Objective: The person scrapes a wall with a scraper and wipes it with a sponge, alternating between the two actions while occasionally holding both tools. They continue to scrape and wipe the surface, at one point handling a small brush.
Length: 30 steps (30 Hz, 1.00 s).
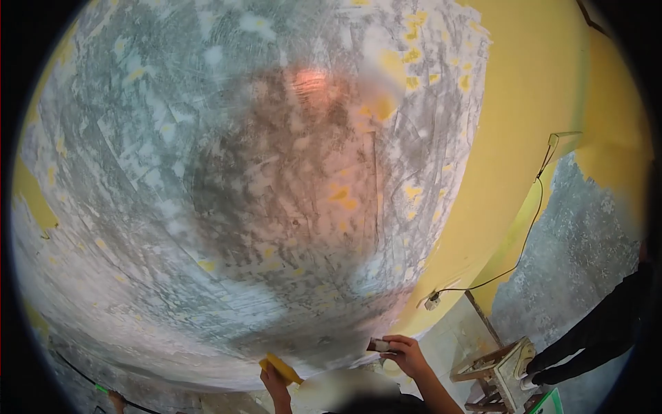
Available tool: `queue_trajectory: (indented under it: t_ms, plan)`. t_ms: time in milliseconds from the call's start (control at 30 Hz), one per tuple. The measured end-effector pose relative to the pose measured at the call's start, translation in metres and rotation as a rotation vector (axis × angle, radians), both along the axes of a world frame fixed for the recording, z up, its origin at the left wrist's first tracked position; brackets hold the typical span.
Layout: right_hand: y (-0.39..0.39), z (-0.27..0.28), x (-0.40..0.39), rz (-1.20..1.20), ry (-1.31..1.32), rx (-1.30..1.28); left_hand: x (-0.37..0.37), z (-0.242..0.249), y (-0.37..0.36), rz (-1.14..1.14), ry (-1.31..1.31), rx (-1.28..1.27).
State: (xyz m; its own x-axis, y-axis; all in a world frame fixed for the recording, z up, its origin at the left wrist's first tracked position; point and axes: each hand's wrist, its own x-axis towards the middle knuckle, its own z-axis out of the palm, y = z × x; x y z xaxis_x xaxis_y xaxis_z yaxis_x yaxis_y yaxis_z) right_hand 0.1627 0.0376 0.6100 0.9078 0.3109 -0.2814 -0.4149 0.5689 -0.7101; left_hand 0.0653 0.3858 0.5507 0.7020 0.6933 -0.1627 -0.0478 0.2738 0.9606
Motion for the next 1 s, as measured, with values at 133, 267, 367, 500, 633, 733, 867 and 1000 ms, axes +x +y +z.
queue_trajectory:
  t_ms: [133, 267, 367, 500, 633, 733, 867, 1000]
  plan:
    - [-0.004, 0.006, 0.004, -0.040, -0.028, -0.041, -0.001, 0.037, -0.014, -0.075, -0.023, -0.143]
    - [-0.009, 0.043, 0.025, -0.111, -0.191, -0.116, 0.020, 0.068, -0.009, -0.178, -0.322, -0.087]
    - [-0.010, 0.070, 0.033, -0.090, -0.316, -0.190, 0.038, 0.101, 0.005, -0.391, -0.425, 0.183]
    - [-0.001, 0.059, 0.038, -0.056, -0.378, -0.224, 0.078, 0.131, -0.012, -0.054, -0.311, 0.351]
    - [0.011, 0.040, 0.045, -0.033, -0.334, -0.150, 0.083, 0.133, -0.009, -0.103, -0.362, 0.360]
    - [0.017, 0.034, 0.045, 0.033, -0.286, -0.085, 0.080, 0.135, -0.007, -0.100, -0.337, 0.381]
    - [0.020, 0.026, 0.054, 0.102, -0.324, -0.080, 0.082, 0.136, -0.013, -0.033, -0.428, 0.375]
    - [0.023, 0.022, 0.059, 0.123, -0.360, -0.032, 0.081, 0.156, -0.024, -0.094, -0.473, 0.373]
